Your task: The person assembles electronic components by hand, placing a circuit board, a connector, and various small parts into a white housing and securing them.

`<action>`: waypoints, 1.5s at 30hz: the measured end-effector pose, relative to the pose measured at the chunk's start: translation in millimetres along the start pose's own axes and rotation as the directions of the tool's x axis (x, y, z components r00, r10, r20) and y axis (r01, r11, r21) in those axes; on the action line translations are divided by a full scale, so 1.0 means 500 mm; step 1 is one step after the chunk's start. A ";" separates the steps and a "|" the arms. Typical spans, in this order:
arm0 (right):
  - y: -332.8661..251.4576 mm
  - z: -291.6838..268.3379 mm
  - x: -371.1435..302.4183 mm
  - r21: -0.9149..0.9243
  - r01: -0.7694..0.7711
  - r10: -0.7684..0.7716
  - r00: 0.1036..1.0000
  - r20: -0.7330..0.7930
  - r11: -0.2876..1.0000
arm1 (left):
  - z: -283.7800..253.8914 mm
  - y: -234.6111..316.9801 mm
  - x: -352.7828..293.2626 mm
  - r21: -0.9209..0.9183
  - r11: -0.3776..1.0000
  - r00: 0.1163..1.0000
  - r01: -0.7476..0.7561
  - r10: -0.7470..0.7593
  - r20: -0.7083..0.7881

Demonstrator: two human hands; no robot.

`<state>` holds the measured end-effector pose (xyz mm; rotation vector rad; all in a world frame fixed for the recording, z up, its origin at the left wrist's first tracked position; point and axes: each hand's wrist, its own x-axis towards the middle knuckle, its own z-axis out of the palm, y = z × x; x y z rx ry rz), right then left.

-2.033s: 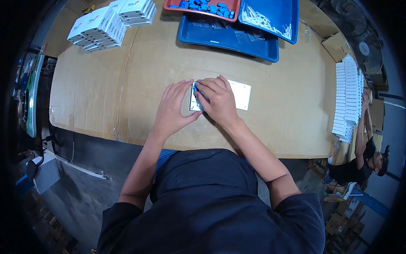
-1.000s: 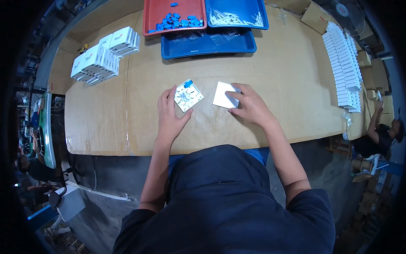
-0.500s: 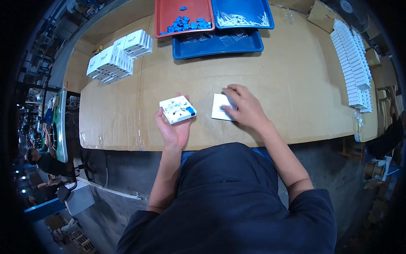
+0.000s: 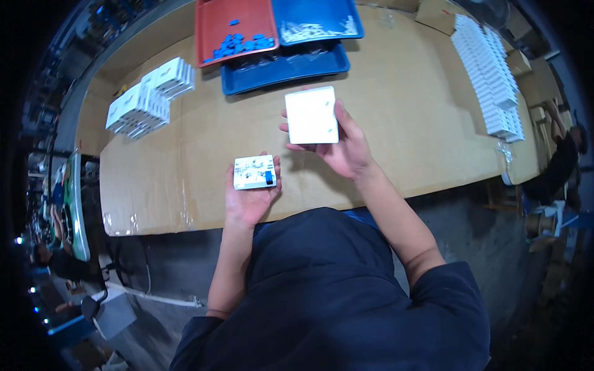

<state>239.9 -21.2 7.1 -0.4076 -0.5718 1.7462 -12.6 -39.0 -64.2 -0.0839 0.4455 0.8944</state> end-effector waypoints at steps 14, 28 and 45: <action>0.058 -0.017 0.006 -0.778 -0.024 0.087 0.995 0.040 0.627 | 0.068 -0.061 0.023 0.111 0.985 0.989 0.134 -0.140 0.050; 0.092 -0.039 -0.004 -0.900 0.042 0.168 0.978 0.126 0.435 | 0.071 -0.085 0.028 0.183 0.979 0.988 0.095 -0.070 -0.138; 0.111 -0.074 0.008 -0.878 -0.060 0.271 0.959 0.082 0.476 | 0.054 -0.076 0.043 0.172 0.979 0.982 0.107 -0.077 -0.171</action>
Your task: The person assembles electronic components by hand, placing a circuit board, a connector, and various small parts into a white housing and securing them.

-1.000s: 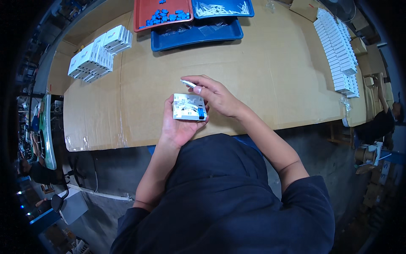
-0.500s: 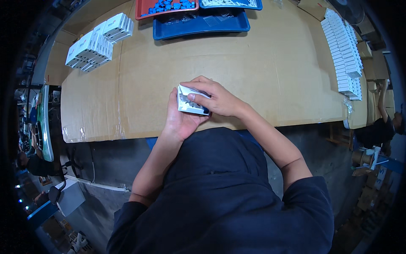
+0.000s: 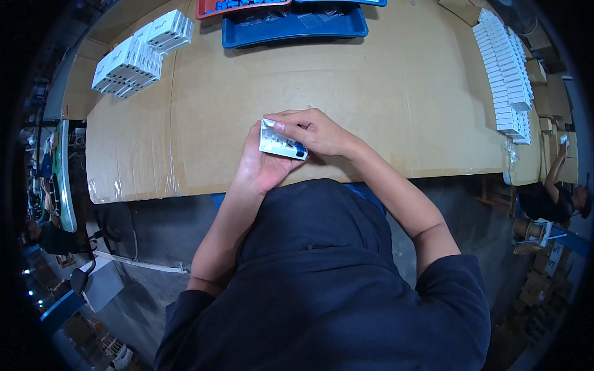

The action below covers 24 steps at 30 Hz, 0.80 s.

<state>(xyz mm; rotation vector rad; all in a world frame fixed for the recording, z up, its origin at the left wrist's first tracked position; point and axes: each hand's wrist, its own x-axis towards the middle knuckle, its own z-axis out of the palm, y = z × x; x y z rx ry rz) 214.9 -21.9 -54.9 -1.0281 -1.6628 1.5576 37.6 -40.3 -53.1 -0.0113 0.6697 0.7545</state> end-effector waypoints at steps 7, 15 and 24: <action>0.003 -0.013 0.015 -0.018 -0.095 0.095 0.995 0.037 0.995 | -0.021 0.007 0.017 0.020 1.000 0.999 0.012 -0.012 0.031; -0.007 -0.012 0.017 -0.047 -0.135 0.138 0.988 0.064 0.990 | -0.021 0.010 0.014 0.000 1.000 0.999 0.027 -0.027 0.027; -0.010 -0.009 0.013 -0.025 -0.168 0.169 0.981 0.094 0.985 | -0.006 0.001 0.004 -0.013 1.000 1.000 -0.020 0.020 -0.019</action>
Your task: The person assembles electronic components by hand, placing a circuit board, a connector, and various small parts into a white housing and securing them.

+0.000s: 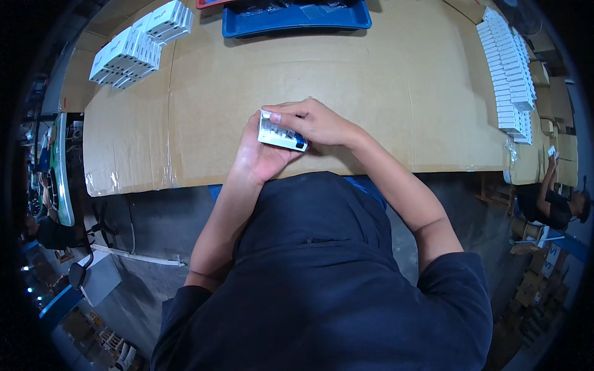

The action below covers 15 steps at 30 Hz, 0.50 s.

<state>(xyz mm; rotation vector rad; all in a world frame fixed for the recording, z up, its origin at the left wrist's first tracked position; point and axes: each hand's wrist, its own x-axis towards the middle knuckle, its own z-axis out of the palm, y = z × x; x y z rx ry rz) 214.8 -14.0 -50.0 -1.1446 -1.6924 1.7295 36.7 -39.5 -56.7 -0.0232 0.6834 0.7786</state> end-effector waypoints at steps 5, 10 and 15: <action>0.001 0.045 -0.043 -0.454 0.381 -0.449 0.892 -0.047 0.805 | 0.007 0.009 -0.026 0.040 0.998 0.998 -0.042 0.040 0.037; -0.018 0.045 -0.061 -0.526 0.440 -0.514 0.857 0.006 0.728 | 0.034 -0.004 -0.050 0.106 0.987 0.993 -0.121 0.120 0.009; -0.043 0.033 -0.064 -0.609 0.468 -0.545 0.836 0.070 0.640 | 0.036 -0.007 -0.065 0.200 0.937 0.956 -0.288 0.269 0.116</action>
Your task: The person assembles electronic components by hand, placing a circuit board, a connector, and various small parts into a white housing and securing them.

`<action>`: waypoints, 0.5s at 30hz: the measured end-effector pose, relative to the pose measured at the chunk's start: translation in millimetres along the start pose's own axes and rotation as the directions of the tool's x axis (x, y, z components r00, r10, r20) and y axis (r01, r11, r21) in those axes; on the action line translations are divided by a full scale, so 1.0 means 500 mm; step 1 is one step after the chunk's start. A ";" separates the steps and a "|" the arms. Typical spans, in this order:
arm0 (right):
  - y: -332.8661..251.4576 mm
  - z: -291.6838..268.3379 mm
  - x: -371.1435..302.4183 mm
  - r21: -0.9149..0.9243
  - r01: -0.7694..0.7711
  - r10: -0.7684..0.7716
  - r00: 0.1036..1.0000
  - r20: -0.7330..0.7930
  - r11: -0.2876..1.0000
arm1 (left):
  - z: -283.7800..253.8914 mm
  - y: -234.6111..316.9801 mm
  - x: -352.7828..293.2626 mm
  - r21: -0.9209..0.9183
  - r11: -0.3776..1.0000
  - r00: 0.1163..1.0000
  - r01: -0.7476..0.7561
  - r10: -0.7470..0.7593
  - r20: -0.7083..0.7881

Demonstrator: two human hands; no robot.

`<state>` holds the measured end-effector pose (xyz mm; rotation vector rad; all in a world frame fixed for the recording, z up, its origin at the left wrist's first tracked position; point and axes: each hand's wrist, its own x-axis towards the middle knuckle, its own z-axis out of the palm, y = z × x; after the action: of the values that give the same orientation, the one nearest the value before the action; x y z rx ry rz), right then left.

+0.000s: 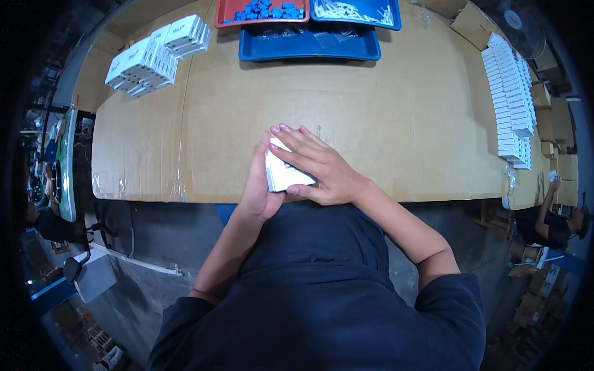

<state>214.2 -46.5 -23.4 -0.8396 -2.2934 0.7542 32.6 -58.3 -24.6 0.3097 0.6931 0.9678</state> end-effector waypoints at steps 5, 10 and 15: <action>-0.002 -0.005 0.005 0.582 -0.080 0.261 0.936 -0.235 0.810 | 0.019 0.018 -0.014 0.143 0.990 0.992 -0.020 0.001 0.128; -0.029 -0.041 -0.003 0.823 -0.267 0.596 0.796 -0.106 0.502 | 0.031 0.030 -0.021 0.362 0.896 0.962 -0.259 0.204 0.184; -0.066 -0.049 0.000 0.908 -0.119 0.594 0.788 -0.159 0.401 | 0.025 0.024 -0.031 0.428 0.775 0.885 -0.465 0.393 0.249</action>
<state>218.1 -60.1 15.1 -0.8733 -0.9777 1.5417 27.0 -64.0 -2.6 1.0084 0.7362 1.1863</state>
